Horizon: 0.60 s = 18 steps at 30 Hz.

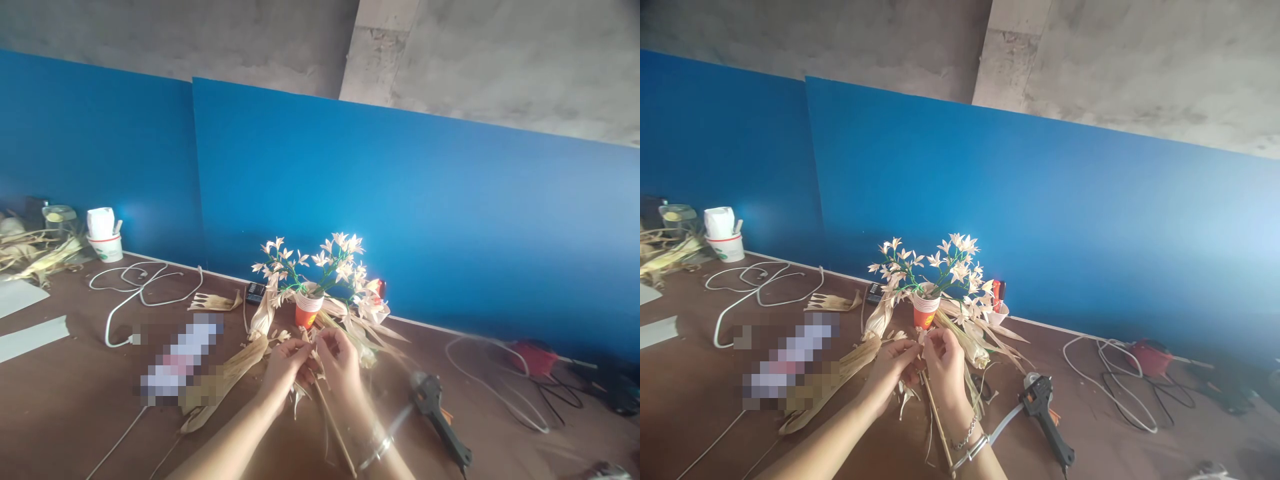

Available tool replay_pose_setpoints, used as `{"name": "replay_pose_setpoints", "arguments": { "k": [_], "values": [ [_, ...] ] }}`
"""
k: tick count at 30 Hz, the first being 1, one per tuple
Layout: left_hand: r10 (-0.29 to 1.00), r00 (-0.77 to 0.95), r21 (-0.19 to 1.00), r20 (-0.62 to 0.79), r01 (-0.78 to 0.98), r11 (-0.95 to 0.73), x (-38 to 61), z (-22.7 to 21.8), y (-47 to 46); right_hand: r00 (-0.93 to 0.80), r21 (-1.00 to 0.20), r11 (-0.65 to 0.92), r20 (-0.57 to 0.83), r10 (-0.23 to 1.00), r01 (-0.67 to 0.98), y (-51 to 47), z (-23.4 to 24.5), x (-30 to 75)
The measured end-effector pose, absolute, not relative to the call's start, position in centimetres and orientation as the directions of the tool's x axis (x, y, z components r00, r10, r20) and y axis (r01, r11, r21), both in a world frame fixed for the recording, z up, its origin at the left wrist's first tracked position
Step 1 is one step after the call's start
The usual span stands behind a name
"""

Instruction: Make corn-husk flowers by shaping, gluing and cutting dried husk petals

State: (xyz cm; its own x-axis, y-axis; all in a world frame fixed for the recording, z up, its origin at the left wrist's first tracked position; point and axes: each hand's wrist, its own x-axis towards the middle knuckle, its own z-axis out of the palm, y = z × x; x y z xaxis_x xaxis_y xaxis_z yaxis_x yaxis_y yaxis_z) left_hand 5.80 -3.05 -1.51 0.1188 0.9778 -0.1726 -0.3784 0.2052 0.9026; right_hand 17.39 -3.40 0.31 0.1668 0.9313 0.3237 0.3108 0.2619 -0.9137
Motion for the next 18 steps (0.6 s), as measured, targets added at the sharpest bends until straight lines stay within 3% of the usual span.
{"name": "replay_pose_setpoints", "arguments": {
  "k": [18],
  "values": [
    [0.988, 0.094, 0.922, -0.12, -0.358, 0.146, 5.7, -1.9, -2.8, 0.185, -0.916, 0.278, 0.338, 0.923, 0.29, -3.9, 1.7, 18.1]
  ]
}}
